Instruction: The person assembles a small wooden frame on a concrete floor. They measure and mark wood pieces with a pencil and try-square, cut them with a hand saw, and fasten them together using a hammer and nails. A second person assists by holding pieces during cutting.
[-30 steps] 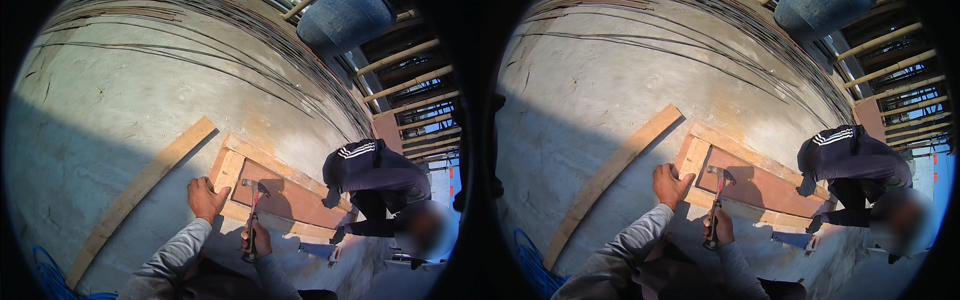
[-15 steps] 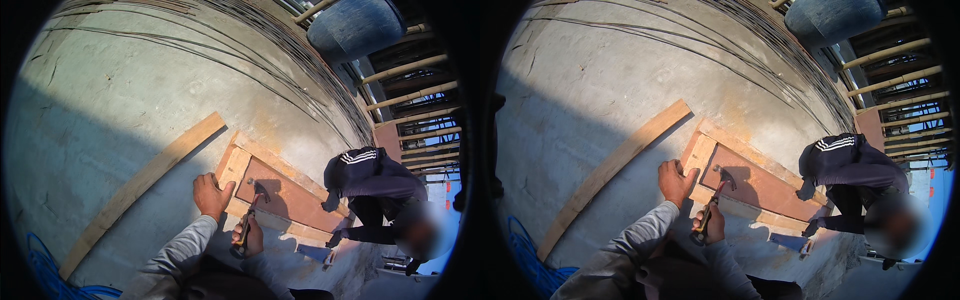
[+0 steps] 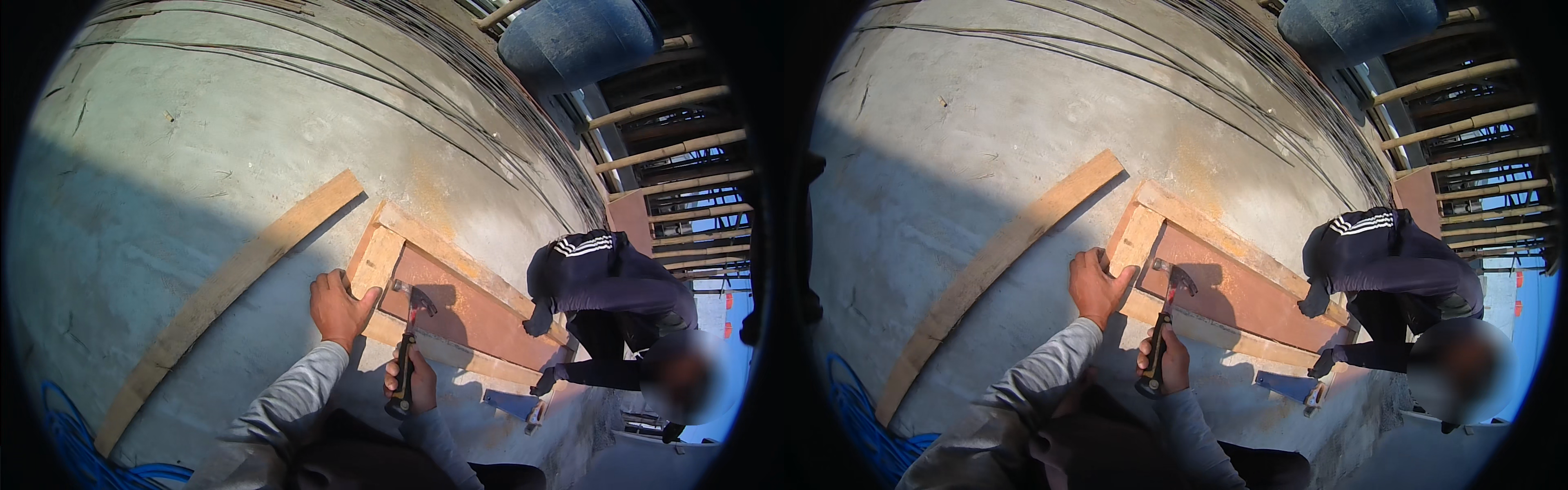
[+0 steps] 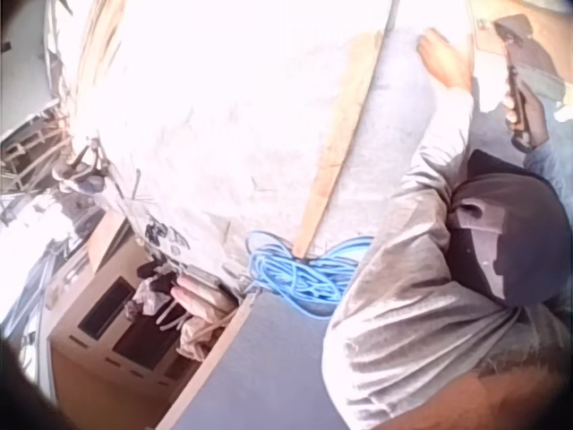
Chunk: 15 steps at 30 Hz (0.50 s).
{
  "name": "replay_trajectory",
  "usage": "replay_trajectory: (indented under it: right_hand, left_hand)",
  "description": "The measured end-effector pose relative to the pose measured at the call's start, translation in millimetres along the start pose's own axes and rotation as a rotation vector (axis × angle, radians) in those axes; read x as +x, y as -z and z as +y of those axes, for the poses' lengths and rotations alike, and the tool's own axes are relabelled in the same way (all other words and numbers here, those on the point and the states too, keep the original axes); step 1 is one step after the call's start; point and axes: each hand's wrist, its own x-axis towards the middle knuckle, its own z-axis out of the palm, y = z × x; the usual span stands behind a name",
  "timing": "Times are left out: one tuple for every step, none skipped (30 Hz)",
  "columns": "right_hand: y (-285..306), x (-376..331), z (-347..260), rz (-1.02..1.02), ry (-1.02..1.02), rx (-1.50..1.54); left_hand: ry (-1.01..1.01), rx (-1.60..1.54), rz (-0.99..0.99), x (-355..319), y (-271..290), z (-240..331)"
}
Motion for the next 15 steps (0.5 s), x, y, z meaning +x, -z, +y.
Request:
replay_trajectory:
  right_hand:
    - [0.4, 1.8, 0.2, -0.021, -0.003, 0.076]
    - [0.7, 1.8, 1.5, -0.002, -0.008, 0.157]
    - [0.8, 4.4, 1.9, 0.007, -0.037, 0.257]
    - [1.1, 5.5, 2.2, -0.141, -0.074, 0.161]
    - [0.9, 8.0, 2.8, -0.094, -0.063, 0.111]
    - [1.0, 8.9, 2.7, -0.095, -0.081, 0.072]
    - [0.0, 10.1, 2.9, -0.115, -0.104, 0.072]
    - [-0.6, 10.6, 2.1, -0.018, -0.070, -0.027]
    - [-1.2, 10.0, 2.0, -0.096, -0.026, 0.046]
    - [-1.8, 9.3, 1.3, -0.089, 0.011, 0.116]
    - [-2.1, 7.5, 0.4, -0.050, 0.033, 0.200]
    - [-3.0, 7.0, -0.9, -0.049, -0.010, 0.232]
    - [-2.9, 5.3, -2.6, -0.031, -0.031, 0.139]
    - [-3.4, 4.9, -3.8, -0.071, -0.082, 0.052]
    - [-2.4, 3.1, -5.2, -0.102, -0.148, -0.015]
  left_hand:
    - [0.010, 0.000, 0.001, -0.5, 1.6, -0.2]
    - [0.027, 0.011, -0.013, -0.9, 2.6, 0.2]
    - [0.038, 0.011, -0.014, -1.6, 3.7, 0.7]
    - [0.041, 0.003, -0.007, -0.2, 3.4, 1.7]
    - [0.033, 0.004, -0.006, -0.2, 3.5, 2.5]
    - [0.031, 0.011, -0.012, 0.1, 3.9, 2.6]
    - [0.038, 0.019, -0.044, -0.1, 4.6, 2.8]
    - [0.021, 0.020, -0.043, 0.3, 4.7, 3.1]
    - [0.027, 0.021, -0.054, 0.0, 5.1, 3.0]
    - [0.026, 0.017, -0.030, -1.3, 6.0, 2.2]
    - [0.049, 0.024, -0.052, -1.5, 6.1, 1.6]
    - [0.047, 0.018, -0.044, -2.4, 6.0, 1.1]
    - [0.021, -0.007, -0.020, -1.0, 4.8, 0.5]
    - [0.020, 0.001, -0.009, -1.0, 3.5, 0.0]
    - [0.006, -0.002, 0.001, -1.0, 2.3, -0.9]
